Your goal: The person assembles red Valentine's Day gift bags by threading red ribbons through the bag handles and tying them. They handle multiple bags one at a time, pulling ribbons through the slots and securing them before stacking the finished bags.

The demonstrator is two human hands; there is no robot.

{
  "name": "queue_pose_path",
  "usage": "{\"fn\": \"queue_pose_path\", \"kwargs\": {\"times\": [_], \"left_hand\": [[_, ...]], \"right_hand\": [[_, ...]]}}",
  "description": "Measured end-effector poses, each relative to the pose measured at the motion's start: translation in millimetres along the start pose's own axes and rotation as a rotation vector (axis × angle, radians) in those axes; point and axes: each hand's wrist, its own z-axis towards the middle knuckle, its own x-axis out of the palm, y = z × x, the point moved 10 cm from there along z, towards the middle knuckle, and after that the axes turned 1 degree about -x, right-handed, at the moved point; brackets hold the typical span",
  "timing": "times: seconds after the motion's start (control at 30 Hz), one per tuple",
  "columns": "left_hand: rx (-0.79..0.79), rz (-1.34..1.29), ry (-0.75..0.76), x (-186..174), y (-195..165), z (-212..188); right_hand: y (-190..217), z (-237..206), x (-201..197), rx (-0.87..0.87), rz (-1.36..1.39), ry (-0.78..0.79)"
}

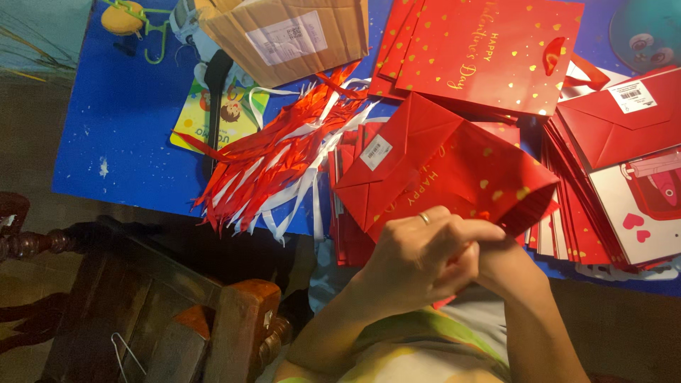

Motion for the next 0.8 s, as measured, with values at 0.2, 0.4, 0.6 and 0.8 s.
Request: {"fn": "queue_pose_path", "kwargs": {"times": [0.2, 0.4, 0.6, 0.8], "left_hand": [[-0.102, 0.023, -0.067, -6, 18, -2], [-0.154, 0.049, -0.075, -11, 28, -1], [-0.13, -0.036, 0.159, -6, 22, -3], [-0.057, 0.031, 0.277, -3, -5, -7]], "right_hand": [[102, -41, -53, -0.186, -0.11, -0.149], [141, -79, -113, -0.238, -0.251, -0.53], [159, -63, -109, -0.456, -0.436, -0.74], [154, -74, -97, -0.527, -0.562, -0.769]]}}
